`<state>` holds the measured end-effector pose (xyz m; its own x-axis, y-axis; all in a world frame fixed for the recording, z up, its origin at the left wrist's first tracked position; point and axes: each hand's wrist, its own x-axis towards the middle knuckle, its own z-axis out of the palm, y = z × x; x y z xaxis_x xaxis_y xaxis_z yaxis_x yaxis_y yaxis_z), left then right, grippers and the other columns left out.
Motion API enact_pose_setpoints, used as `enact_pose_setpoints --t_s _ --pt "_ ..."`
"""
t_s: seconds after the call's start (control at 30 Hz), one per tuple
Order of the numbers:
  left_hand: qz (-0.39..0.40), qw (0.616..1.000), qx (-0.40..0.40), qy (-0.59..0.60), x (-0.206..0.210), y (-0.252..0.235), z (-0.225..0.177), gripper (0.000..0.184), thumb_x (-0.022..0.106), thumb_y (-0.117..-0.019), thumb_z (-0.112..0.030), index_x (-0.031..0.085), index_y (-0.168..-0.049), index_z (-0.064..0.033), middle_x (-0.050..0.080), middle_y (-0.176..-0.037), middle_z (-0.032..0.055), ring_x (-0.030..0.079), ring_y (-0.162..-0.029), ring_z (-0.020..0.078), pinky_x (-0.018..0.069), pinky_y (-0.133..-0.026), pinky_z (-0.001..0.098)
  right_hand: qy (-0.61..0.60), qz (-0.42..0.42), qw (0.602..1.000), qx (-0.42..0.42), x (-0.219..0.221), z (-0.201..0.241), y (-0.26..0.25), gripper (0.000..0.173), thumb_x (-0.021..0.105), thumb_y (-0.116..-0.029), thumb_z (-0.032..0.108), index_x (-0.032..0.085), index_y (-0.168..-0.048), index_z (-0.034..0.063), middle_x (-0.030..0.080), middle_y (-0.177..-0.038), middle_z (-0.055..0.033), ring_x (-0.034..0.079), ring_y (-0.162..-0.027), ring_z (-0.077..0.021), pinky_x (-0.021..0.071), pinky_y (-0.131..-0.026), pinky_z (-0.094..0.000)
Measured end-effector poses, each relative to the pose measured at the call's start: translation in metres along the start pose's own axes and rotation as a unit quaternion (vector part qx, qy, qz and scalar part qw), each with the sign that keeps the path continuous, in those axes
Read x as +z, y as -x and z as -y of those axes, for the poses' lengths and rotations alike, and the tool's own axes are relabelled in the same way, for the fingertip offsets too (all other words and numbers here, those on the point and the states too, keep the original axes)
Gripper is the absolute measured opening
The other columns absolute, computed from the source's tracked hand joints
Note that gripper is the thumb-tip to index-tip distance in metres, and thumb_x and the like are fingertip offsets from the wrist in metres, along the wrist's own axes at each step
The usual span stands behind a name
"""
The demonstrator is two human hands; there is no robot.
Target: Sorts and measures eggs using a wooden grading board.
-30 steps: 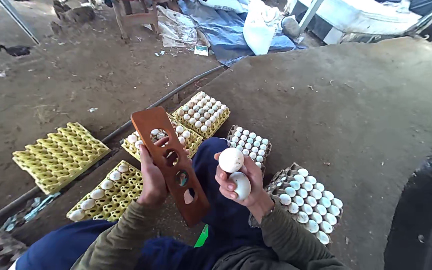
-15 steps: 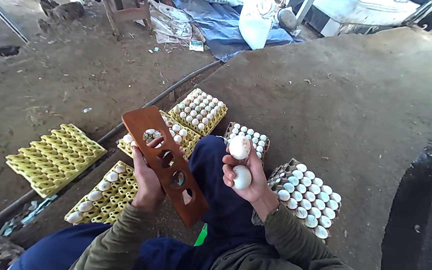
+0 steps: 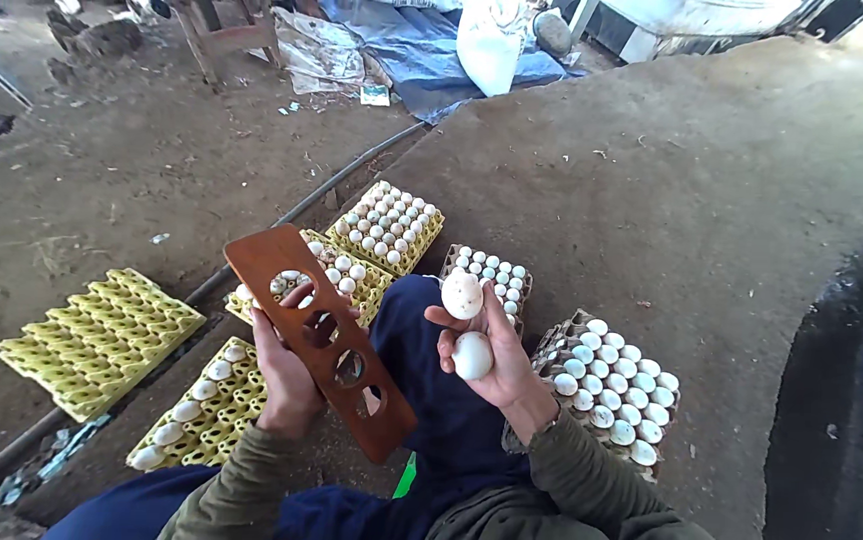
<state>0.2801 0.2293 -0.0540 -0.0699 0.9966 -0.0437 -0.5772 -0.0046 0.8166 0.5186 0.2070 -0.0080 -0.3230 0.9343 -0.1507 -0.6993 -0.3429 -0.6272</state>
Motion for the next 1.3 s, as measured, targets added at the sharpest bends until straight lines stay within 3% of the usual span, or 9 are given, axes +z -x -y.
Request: enact_pose_setpoints --t_s 0.1,0.17,0.27,0.4,0.6,0.8,0.87,1.13,1.3 --pt "0.003 1.0 -0.001 -0.005 -0.003 0.001 0.001 0.082 -0.014 -0.0989 -0.059 0.046 -0.14 -0.0213 0.074 -0.109 0.0105 0.075 -0.093 0.028 0.0639 -0.074 0.0449 0.137 -0.016 0.984 -0.112 -0.003 -0.003 0.002 0.024 0.05 -0.1064 0.02 0.046 -0.129 0.0124 0.072 -0.099 -0.0153 0.073 -0.07 -0.0208 0.0632 -0.064 -0.0322" --pt "0.003 1.0 0.0 -0.012 -0.002 0.0 0.003 0.083 -0.014 -0.0987 -0.059 0.045 -0.142 -0.02 0.074 -0.11 0.0118 0.074 -0.094 0.0287 0.0637 -0.075 0.0449 0.243 -0.025 0.951 -0.189 -0.005 -0.001 0.004 0.038 0.067 -0.0937 0.002 0.053 -0.129 0.0099 0.07 -0.103 -0.0113 0.072 -0.074 -0.0194 0.0641 -0.066 -0.0334" --pt "-0.005 1.0 0.001 -0.024 -0.001 0.001 0.004 0.082 -0.013 -0.099 -0.059 0.044 -0.143 -0.0189 0.073 -0.112 0.0107 0.074 -0.095 0.0275 0.0637 -0.076 0.0444 0.384 -0.04 0.886 -0.255 -0.009 0.003 0.007 0.043 0.076 -0.0863 0.003 0.063 -0.127 0.0116 0.062 -0.127 -0.0084 0.071 -0.082 -0.0165 0.0651 -0.068 -0.0331" --pt "0.015 0.999 0.006 -0.038 -0.005 0.001 0.005 0.083 -0.013 -0.0988 -0.06 0.044 -0.145 -0.0192 0.073 -0.116 0.0101 0.074 -0.097 0.0279 0.0634 -0.077 0.0449 0.442 -0.037 0.853 -0.276 -0.014 0.012 0.017 0.052 0.075 -0.0868 0.002 0.059 -0.135 0.0123 0.062 -0.13 -0.0077 0.071 -0.09 -0.0168 0.0655 -0.073 -0.0342" --pt "0.062 0.997 -0.007 -0.048 -0.029 -0.005 0.007 0.091 -0.017 -0.0945 -0.064 0.049 -0.142 -0.0249 0.069 -0.123 0.0063 0.069 -0.108 0.0266 0.0595 -0.086 0.0486 0.552 -0.148 0.805 -0.161 -0.08 0.057 0.085 0.052 0.071 -0.0924 0.015 0.052 -0.139 0.006 0.067 -0.121 -0.009 0.07 -0.092 -0.0162 0.062 -0.079 -0.0356" --pt "0.062 0.996 -0.023 -0.067 -0.03 -0.01 0.012 0.055 0.009 -0.1072 -0.04 0.041 -0.146 -0.0197 0.064 -0.129 0.0053 0.067 -0.109 0.0242 0.0583 -0.09 0.044 0.689 -0.435 0.579 0.015 -0.201 0.103 0.205 0.058 0.078 -0.0917 0.026 0.053 -0.141 0.0069 0.065 -0.129 -0.0198 0.071 -0.099 -0.0341 0.058 -0.087 -0.0564" --pt "0.097 0.992 -0.027 -0.078 -0.048 -0.017 0.021 0.053 0.01 -0.1073 -0.038 0.041 -0.147 -0.0191 0.06 -0.135 0.0041 0.065 -0.115 0.0231 0.0567 -0.094 0.0427 0.671 -0.49 0.546 0.105 -0.228 0.099 0.235 0.062 0.078 -0.091 0.029 0.052 -0.141 0.0049 0.064 -0.129 -0.0233 0.067 -0.11 -0.0397 0.0527 -0.095 -0.0611" --pt "0.119 0.985 -0.041 -0.121 -0.05 -0.02 0.027 0.039 0.042 -0.1061 -0.042 0.06 -0.13 -0.0169 0.069 -0.123 -0.0002 0.068 -0.11 0.017 0.0581 -0.093 0.036 0.628 -0.49 0.545 0.261 -0.284 0.054 0.283 0.062 0.075 -0.0912 0.033 0.052 -0.139 0.0012 0.066 -0.122 -0.0241 0.066 -0.112 -0.0383 0.0503 -0.099 -0.057" --pt "0.084 0.992 -0.024 -0.088 -0.056 -0.022 0.025 0.045 0.026 -0.1087 -0.04 0.054 -0.136 -0.017 0.065 -0.128 0.0032 0.066 -0.113 0.0226 0.0554 -0.097 0.0442 0.637 -0.483 0.523 0.295 -0.293 0.056 0.281 0.067 0.073 -0.093 0.04 0.05 -0.141 -0.0005 0.066 -0.121 -0.0263 0.065 -0.112 -0.0419 0.0489 -0.099 -0.0604"
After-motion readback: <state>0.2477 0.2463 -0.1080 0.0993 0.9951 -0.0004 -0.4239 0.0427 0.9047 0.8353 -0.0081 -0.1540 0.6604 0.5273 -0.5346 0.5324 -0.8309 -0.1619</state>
